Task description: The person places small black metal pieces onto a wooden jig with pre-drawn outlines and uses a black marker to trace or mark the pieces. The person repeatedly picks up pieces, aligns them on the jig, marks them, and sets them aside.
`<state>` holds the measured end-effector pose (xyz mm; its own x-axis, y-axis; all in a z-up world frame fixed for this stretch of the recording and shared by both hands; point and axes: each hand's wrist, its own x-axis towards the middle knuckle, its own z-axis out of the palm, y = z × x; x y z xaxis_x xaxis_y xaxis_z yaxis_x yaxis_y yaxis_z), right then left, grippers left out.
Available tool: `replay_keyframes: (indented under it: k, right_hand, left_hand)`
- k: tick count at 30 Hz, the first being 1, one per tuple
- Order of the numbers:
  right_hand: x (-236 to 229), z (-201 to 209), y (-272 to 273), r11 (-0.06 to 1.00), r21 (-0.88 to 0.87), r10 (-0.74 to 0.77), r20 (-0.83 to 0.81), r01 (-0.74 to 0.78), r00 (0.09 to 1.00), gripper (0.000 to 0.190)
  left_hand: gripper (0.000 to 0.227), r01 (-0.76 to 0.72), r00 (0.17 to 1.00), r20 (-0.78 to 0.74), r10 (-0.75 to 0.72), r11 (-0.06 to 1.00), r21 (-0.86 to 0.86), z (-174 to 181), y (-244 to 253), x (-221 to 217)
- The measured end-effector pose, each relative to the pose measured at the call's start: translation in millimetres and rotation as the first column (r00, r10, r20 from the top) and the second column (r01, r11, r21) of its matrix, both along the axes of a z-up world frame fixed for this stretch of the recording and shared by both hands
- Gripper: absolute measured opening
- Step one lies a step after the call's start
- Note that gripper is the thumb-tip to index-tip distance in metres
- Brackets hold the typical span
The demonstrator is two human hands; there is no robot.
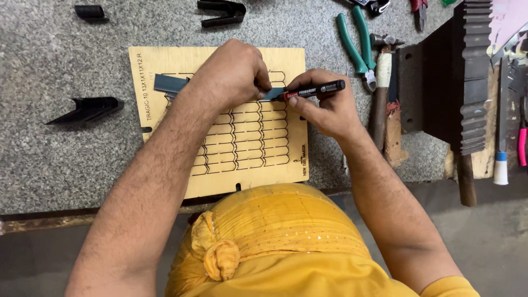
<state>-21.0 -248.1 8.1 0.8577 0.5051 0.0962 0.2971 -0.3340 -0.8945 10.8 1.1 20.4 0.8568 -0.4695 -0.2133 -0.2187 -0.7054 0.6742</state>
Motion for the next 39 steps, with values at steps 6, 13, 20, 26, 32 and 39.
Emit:
replay_keyframes:
  k: [6,13,20,26,32,39]
  right_hand:
    - [-3,-7,1,0.959,0.269,-0.07,-0.077,0.089,0.995,0.024]
    - [-6,5,4,0.999,-0.036,0.009,0.08,-0.006,0.997,0.041]
    - [-2,6,9,0.999,-0.026,-0.02,0.042,0.021,0.999,0.042]
    - [-1,4,7,1.0,-0.026,0.006,0.061,-0.005,0.998,0.041]
    - [0,4,7,1.0,-0.024,0.012,0.049,-0.011,0.999,0.042]
    - [-3,2,1,0.974,0.223,-0.045,0.019,0.039,0.999,0.039]
  left_hand:
    - [0.023,-0.016,0.999,0.038,0.017,0.999,-0.032,-5,0,-3]
    - [0.022,0.006,0.996,0.093,0.001,0.997,-0.073,-12,4,-2]
    - [0.022,0.015,0.992,0.127,-0.003,0.996,-0.091,-12,5,-2]
    - [0.022,-0.012,0.996,0.083,0.016,0.998,-0.056,-12,3,-3]
    - [0.02,0.01,0.992,0.127,-0.002,0.998,-0.064,-12,3,-3]
    - [0.018,0.019,0.99,0.138,-0.009,0.997,-0.076,-12,4,-3]
